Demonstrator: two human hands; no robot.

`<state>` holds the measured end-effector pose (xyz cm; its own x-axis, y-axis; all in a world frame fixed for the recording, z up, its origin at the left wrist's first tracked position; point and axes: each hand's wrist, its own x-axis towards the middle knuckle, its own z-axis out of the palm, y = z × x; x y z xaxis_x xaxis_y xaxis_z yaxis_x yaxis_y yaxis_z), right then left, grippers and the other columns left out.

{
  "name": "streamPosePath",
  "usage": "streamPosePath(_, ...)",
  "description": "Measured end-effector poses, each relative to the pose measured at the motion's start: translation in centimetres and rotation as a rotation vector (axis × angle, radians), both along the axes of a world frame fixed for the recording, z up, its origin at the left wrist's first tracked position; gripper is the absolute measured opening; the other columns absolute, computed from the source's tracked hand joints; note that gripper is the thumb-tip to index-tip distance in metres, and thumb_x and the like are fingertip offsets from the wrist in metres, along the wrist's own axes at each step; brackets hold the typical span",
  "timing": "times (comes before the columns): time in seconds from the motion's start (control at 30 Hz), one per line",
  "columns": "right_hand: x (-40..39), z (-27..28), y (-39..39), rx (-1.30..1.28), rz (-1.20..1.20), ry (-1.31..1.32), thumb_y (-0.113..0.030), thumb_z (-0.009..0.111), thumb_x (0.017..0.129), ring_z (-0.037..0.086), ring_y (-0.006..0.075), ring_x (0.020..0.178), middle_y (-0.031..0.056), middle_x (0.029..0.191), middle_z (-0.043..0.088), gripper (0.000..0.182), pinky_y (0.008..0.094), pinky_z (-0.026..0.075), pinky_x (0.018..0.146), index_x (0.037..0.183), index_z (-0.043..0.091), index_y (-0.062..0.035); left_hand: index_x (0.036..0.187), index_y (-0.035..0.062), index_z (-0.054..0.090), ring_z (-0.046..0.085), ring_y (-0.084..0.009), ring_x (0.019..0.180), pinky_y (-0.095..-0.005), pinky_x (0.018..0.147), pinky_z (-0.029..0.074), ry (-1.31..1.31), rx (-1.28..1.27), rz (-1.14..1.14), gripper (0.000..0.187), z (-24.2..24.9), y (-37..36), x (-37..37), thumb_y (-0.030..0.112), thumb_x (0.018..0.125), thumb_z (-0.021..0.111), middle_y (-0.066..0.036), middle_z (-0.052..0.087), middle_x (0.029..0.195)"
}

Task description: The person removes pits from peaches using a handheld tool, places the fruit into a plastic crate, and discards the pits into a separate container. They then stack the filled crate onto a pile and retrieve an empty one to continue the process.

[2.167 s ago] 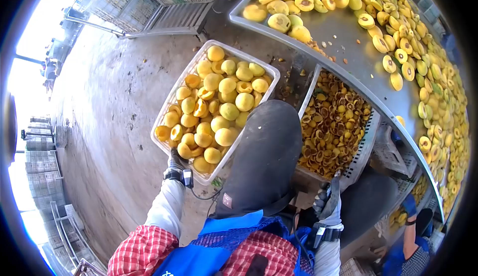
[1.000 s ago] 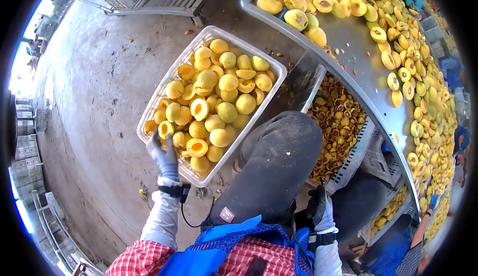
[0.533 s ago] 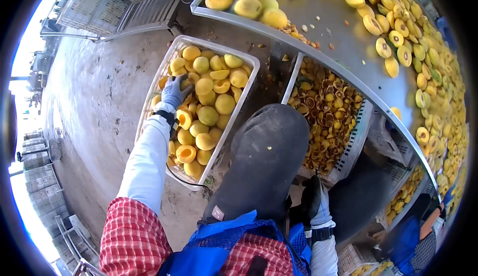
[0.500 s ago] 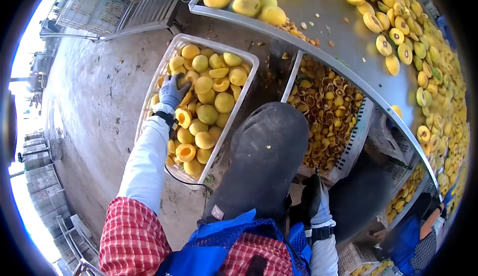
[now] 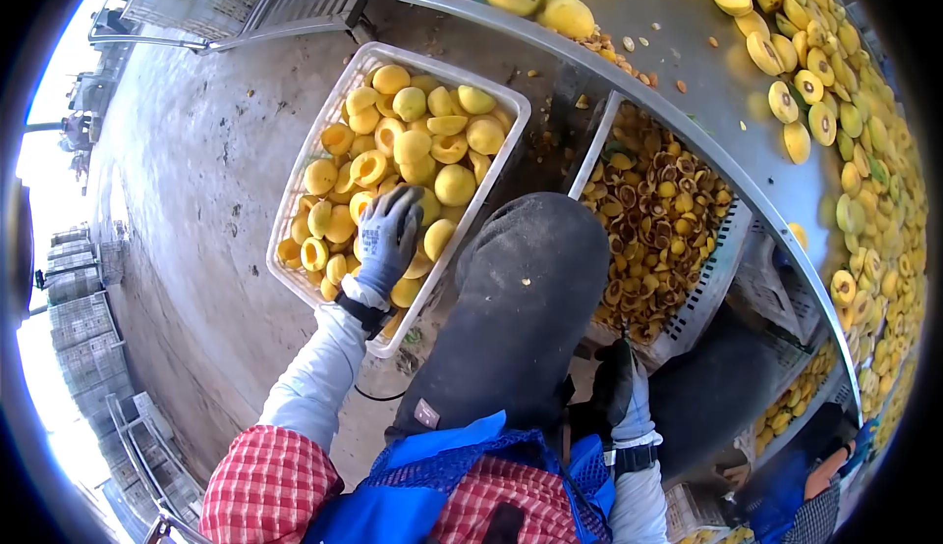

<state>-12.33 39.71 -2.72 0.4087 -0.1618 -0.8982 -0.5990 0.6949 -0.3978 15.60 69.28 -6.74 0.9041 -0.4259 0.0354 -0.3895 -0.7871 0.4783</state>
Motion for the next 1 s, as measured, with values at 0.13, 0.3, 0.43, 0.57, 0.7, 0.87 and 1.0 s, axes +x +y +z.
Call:
streamPosePath(0.13,1.0,0.2,0.1,0.002,0.01,0.006,-0.047,0.047,0.094,0.036,0.011,0.035,-0.002,0.047,0.035,0.044,0.0269,0.027,0.032,0.092,0.055,-0.0041,0.137,0.0069,0.037,0.037,-0.0365,0.124,-0.0495,0.106,0.025,-0.101,0.275,0.015,0.061,-3.9,-4.0,0.1,0.035,0.086,0.055,-0.019,0.04,0.135)
streamPosePath(0.3,0.4,-1.0,-0.7,0.093,-0.043,-0.002,-0.046,0.045,0.095,0.037,0.0114,0.036,-0.0017,0.048,0.037,0.045,0.0266,0.029,0.033,0.094,0.055,-0.003,0.135,0.0076,0.041,0.039,-0.0351,0.121,-0.0491,0.105,0.024,-0.167,0.167,0.044,0.058,-5.1,-4.3,1.4,0.031,0.084,0.056,-0.016,0.046,0.128)
streamPosePath(0.43,1.2,-2.2,-0.1,0.047,-0.02,-0.042,-0.045,0.044,0.096,0.037,0.0113,0.036,-0.001,0.048,0.038,0.044,0.0265,0.03,0.032,0.093,0.056,-0.0024,0.133,0.0098,0.043,0.041,-0.035,0.118,-0.0501,0.104,0.025,-0.208,0.204,0.091,0.056,-5.5,-4.9,1.3,0.03,0.083,0.057,-0.015,0.048,0.125)
streamPosePath(0.57,0.6,-3.1,-0.4,0.042,-0.023,-0.127,-0.046,0.044,0.096,0.036,0.0109,0.034,-0.0012,0.047,0.037,0.044,0.0265,0.027,0.031,0.092,0.056,-0.003,0.132,0.0077,0.044,0.037,-0.0357,0.124,-0.0489,0.105,0.027,-0.073,0.088,0.055,0.056,-5.0,-2.6,1.2,0.032,0.084,0.06,-0.016,0.045,0.13)
streamPosePath(0.7,-1.2,-2.3,-0.8,0.063,-0.059,-0.059,-0.047,0.046,0.095,0.033,0.0107,0.032,-0.0026,0.045,0.034,0.043,0.026,0.023,0.03,0.091,0.056,-0.0057,0.138,0.011,0.038,0.033,-0.0365,0.128,-0.0488,0.106,0.025,-0.171,0.079,0.154,0.063,-1.1,2.6,-0.4,0.037,0.084,0.059,-0.018,0.039,0.137)
streamPosePath(0.87,-0.4,-1.0,-0.5,-0.024,-0.037,-0.064,-0.045,0.045,0.096,0.033,0.0099,0.033,-0.0028,0.046,0.034,0.041,0.0258,0.025,0.031,0.091,0.056,-0.0061,0.141,0.0118,0.034,0.028,-0.0359,0.133,-0.0471,0.109,0.021,-0.031,0.275,0.15,0.062,-3.8,5.7,-2.3,0.04,0.089,0.052,-0.02,0.03,0.144)
streamPosePath(1.0,-1.3,-2.3,-0.9,0.004,-0.079,-0.076,-0.045,0.043,0.097,0.034,0.0105,0.033,-0.0024,0.047,0.036,0.042,0.0256,0.027,0.031,0.091,0.056,-0.0048,0.139,0.0056,0.036,0.03,-0.0353,0.132,-0.0477,0.108,0.022,-0.22,0.167,0.205,0.065,-1.1,5.6,-3.9,0.04,0.087,0.055,-0.017,0.037,0.141)
